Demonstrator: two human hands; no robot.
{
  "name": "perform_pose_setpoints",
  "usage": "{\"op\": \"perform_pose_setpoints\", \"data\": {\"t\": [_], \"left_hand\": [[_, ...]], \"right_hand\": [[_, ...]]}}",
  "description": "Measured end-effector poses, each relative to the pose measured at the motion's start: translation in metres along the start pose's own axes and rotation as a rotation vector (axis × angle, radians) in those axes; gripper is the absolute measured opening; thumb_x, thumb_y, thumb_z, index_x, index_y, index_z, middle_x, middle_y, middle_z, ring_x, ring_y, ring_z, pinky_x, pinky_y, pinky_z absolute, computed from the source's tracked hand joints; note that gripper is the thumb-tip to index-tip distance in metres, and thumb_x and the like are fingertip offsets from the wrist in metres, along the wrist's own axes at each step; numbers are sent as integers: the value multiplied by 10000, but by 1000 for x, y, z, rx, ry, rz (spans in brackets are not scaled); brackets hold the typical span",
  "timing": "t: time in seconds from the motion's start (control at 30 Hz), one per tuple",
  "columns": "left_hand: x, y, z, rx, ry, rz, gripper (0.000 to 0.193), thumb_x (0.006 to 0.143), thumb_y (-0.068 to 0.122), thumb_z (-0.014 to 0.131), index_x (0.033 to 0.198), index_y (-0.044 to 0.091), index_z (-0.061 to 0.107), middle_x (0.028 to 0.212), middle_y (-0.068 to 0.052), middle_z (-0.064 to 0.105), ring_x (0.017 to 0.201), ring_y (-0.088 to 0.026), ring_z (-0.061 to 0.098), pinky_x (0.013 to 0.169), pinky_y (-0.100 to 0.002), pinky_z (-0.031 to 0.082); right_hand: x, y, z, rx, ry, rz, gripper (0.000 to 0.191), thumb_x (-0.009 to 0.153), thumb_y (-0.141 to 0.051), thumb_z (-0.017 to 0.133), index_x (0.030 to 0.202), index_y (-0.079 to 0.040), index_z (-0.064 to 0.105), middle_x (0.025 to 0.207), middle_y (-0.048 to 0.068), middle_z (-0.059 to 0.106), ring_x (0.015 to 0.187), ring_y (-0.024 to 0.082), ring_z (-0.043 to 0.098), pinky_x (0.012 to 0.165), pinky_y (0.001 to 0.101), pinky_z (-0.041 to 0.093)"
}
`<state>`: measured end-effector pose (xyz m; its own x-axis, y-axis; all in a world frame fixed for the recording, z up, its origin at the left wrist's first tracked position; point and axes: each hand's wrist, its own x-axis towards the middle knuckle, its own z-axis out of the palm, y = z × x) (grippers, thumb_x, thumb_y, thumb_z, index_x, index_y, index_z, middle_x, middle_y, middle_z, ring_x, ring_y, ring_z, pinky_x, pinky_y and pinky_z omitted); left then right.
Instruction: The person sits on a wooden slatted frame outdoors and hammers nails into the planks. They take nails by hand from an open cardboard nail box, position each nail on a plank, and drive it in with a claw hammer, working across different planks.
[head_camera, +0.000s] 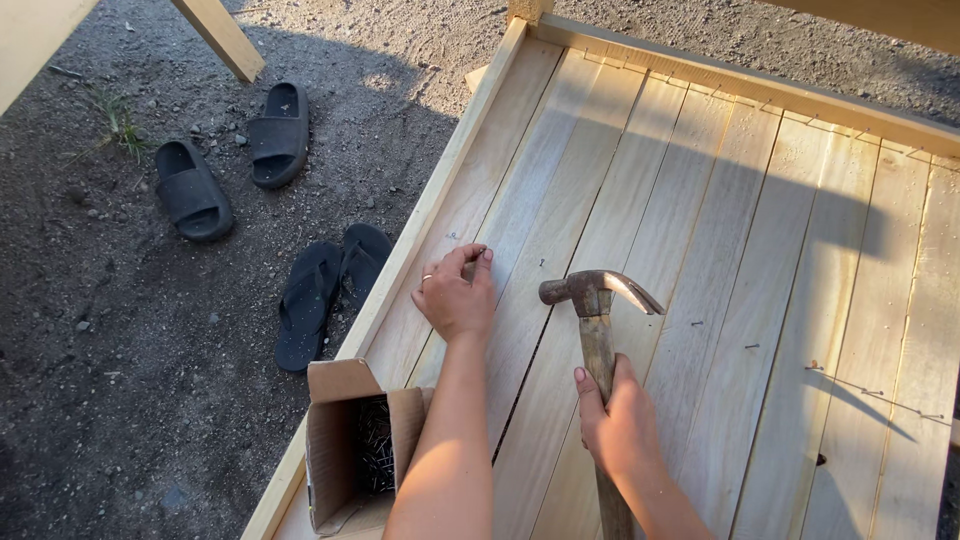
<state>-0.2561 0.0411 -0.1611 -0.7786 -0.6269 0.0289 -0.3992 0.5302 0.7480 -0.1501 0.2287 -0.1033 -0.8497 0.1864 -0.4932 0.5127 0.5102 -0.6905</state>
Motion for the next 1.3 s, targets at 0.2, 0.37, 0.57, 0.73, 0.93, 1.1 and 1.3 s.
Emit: {"op": "perform_pose_setpoints", "data": {"t": [0.2,0.37,0.57,0.73,0.93,1.1,1.3], "left_hand": [[-1,11,-8,60,21,67,110,845,395,783,886,300,821,1021,149,717,1070,-140,581,1000,-400,321],[3,19,-3,102,21,20,140,862,418,772,887,290,823,984,148,722,1059,-149,570,988,-411,306],[3,19,-2,121,45,42,153,862,428,766,889,286,817,982,165,726,1046,-155,566,974,-410,312],[0,19,-2,174,13,50,120,847,405,783,878,291,807,1001,152,710,1070,-169,560,988,-425,314],[2,18,2,184,32,116,104,835,383,777,874,292,807,1016,142,706,1097,-195,549,981,-446,313],[4,14,7,173,42,200,107,895,355,738,901,263,793,1020,137,721,1065,-194,573,990,-448,322],[2,13,5,166,35,194,128,910,356,729,892,239,779,1027,133,724,1057,-187,584,983,-433,333]], "right_hand": [[0,1,1,-84,3,26,315,970,-364,590,1026,-66,505,541,152,632,437,301,659,472,455,514],[3,-1,-2,-188,36,-59,320,981,-363,582,1033,-54,518,585,184,653,557,375,703,546,496,520],[2,-2,-2,-207,33,-60,322,979,-368,573,1072,-63,523,609,192,665,600,396,717,583,508,529],[0,5,-2,-203,58,-119,336,978,-365,582,1058,-42,530,623,198,663,615,412,706,591,518,523],[5,6,0,-171,50,-81,336,969,-362,586,1071,-46,531,629,216,668,628,429,706,612,527,522],[7,7,1,-165,61,-103,347,966,-360,593,1070,-35,525,665,233,679,664,451,711,623,546,521],[3,6,4,-182,89,-140,356,965,-358,600,1071,-26,529,674,244,681,681,469,701,624,550,521]]}}
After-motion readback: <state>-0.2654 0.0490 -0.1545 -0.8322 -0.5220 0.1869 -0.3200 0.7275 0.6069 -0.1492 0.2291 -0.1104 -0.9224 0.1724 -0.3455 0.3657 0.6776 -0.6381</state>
